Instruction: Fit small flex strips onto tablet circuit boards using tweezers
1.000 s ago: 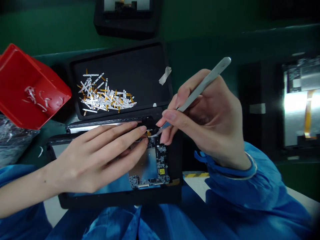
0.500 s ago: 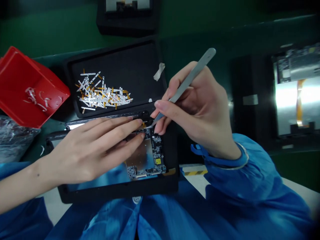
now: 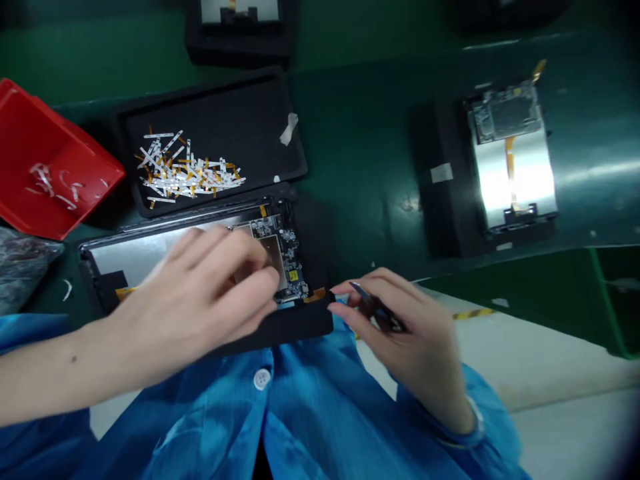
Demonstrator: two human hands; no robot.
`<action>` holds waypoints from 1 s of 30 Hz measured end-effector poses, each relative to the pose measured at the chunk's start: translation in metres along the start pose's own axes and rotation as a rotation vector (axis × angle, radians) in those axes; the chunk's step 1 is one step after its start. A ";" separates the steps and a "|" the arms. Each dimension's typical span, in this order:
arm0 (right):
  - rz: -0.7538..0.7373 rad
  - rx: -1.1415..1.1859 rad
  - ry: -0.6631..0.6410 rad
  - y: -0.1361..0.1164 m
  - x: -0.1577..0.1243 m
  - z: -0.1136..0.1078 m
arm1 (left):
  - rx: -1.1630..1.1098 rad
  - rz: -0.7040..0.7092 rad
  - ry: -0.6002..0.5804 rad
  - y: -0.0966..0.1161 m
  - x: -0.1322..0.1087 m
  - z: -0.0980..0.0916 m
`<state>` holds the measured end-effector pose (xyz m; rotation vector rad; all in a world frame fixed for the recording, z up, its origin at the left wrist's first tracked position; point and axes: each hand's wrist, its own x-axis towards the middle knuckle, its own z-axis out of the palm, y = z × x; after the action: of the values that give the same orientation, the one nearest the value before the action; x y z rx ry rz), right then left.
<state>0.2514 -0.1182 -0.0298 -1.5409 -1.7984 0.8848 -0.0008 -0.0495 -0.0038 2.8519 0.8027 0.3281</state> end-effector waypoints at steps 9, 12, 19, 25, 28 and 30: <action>0.012 -0.023 0.258 -0.001 -0.020 0.045 | -0.102 0.007 -0.110 0.011 0.023 0.017; 0.015 -0.066 0.327 0.000 -0.023 0.048 | -0.003 0.080 -0.072 0.010 0.023 0.020; 0.084 -0.008 0.259 0.001 -0.021 0.044 | -0.034 0.127 0.005 0.003 0.023 0.024; 0.102 0.122 0.150 -0.009 -0.015 0.042 | -0.215 0.034 -0.024 -0.001 0.013 0.011; 0.105 0.044 0.242 -0.013 -0.022 0.042 | -0.219 0.013 -0.014 -0.001 0.003 0.006; 0.102 -0.040 0.293 -0.015 -0.029 0.042 | -0.263 -0.048 0.036 -0.002 -0.004 0.005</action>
<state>0.2135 -0.1529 -0.0431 -1.7026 -1.5487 0.6332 -0.0042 -0.0506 -0.0094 2.5859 0.7700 0.4445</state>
